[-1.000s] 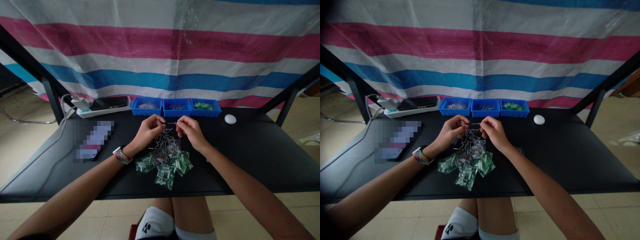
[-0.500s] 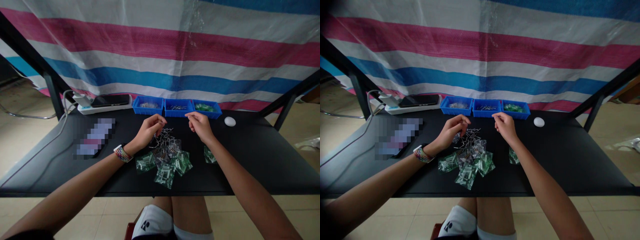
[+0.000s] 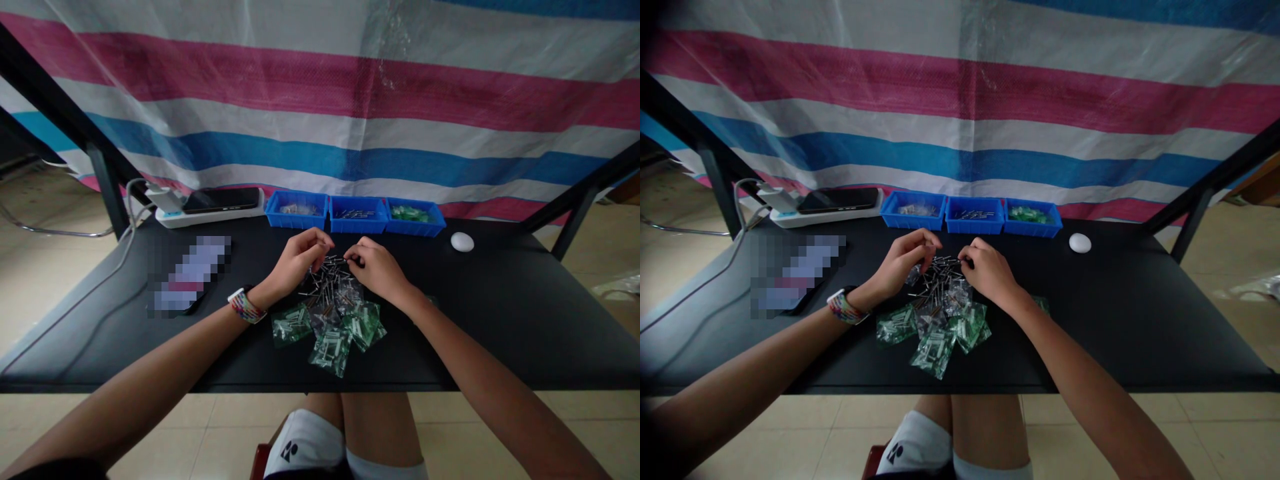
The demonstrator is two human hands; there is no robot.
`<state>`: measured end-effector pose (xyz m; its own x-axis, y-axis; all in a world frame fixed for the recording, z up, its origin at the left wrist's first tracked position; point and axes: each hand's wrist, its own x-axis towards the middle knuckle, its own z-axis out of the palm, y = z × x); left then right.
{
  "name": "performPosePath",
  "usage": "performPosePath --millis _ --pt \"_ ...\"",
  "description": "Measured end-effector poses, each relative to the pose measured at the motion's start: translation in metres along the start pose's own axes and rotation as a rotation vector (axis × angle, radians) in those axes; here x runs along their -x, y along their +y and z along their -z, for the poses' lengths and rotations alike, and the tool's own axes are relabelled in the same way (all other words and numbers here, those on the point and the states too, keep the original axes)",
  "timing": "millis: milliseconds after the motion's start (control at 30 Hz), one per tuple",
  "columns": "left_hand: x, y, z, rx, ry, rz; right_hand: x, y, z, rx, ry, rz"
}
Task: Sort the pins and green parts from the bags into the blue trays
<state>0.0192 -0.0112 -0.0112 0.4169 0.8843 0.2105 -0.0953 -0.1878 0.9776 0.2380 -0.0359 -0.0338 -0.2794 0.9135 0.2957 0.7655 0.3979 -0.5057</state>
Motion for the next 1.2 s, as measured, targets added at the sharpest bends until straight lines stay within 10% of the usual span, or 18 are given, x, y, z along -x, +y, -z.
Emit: performPosePath --millis 833,1200 --pt "0.001 0.005 0.001 -0.293 -0.119 0.083 0.011 -0.025 0.020 -0.395 0.189 0.159" --pt "-0.002 -0.002 0.001 -0.204 0.022 -0.048 0.007 -0.017 0.017 -0.796 0.055 -0.176"
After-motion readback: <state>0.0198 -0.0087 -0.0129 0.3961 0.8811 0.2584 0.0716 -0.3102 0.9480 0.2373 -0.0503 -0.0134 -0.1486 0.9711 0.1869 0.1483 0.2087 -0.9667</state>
